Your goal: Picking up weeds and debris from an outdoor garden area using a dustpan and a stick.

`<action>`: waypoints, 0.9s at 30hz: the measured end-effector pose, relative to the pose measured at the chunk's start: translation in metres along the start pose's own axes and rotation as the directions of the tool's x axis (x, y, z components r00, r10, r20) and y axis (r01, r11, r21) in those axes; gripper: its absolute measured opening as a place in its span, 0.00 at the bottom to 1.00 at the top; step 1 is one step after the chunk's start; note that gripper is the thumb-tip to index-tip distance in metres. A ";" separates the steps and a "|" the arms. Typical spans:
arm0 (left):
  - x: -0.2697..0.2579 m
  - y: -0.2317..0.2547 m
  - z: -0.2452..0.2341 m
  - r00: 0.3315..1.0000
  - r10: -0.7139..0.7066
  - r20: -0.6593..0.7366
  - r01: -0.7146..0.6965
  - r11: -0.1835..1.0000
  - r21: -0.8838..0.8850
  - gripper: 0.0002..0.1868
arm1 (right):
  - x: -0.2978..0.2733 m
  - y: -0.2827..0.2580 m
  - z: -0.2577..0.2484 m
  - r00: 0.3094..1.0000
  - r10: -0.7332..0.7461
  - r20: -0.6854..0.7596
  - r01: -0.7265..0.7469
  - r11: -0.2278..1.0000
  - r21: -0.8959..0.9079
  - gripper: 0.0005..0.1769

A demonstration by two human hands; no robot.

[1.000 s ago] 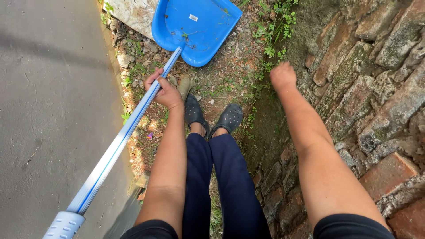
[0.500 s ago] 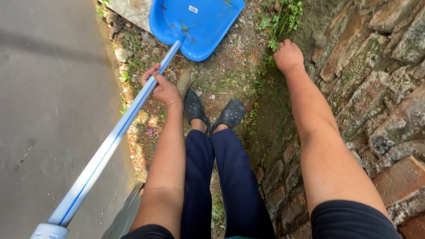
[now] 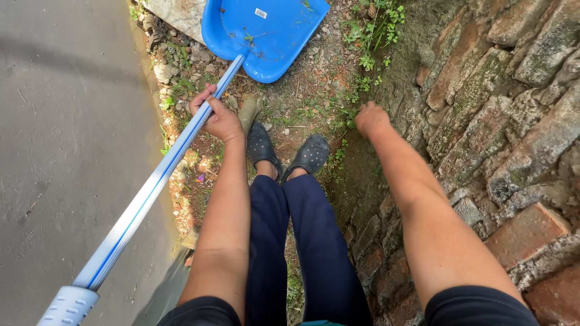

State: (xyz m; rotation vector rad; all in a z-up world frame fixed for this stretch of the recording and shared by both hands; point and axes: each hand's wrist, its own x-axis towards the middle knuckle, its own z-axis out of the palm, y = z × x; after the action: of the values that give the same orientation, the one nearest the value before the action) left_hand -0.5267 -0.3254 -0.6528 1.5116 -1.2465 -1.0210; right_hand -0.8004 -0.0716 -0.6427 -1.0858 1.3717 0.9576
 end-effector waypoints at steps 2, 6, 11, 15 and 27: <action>0.001 0.002 0.000 1.000 -0.008 -0.001 0.008 1.000 -0.015 0.04 | 0.026 -0.004 0.027 0.999 -0.030 -0.024 0.028 0.998 -0.059 0.19; 0.002 0.000 -0.002 0.999 -0.038 -0.004 0.038 0.999 -0.026 0.04 | 0.070 0.001 0.055 0.996 -0.006 -0.086 0.008 1.000 0.026 0.19; -0.001 0.005 0.001 1.000 -0.023 0.004 0.023 1.000 0.014 0.03 | 0.073 0.052 -0.004 0.853 0.136 -0.504 -0.061 0.985 0.162 0.17; -0.003 0.002 0.002 0.999 -0.015 0.041 0.014 1.000 0.018 0.04 | 0.092 0.073 -0.017 0.876 0.057 -0.479 -0.057 0.998 0.014 0.14; -0.005 -0.006 0.003 1.000 -0.019 0.014 0.019 0.999 -0.036 0.04 | 0.128 0.098 -0.034 0.816 0.081 -0.572 -0.175 0.978 -0.112 0.14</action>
State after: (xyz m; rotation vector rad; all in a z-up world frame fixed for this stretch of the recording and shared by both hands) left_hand -0.5292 -0.3204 -0.6594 1.4931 -1.2190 -1.0625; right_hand -0.9026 -0.0911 -0.7707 -1.4945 1.8963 0.8861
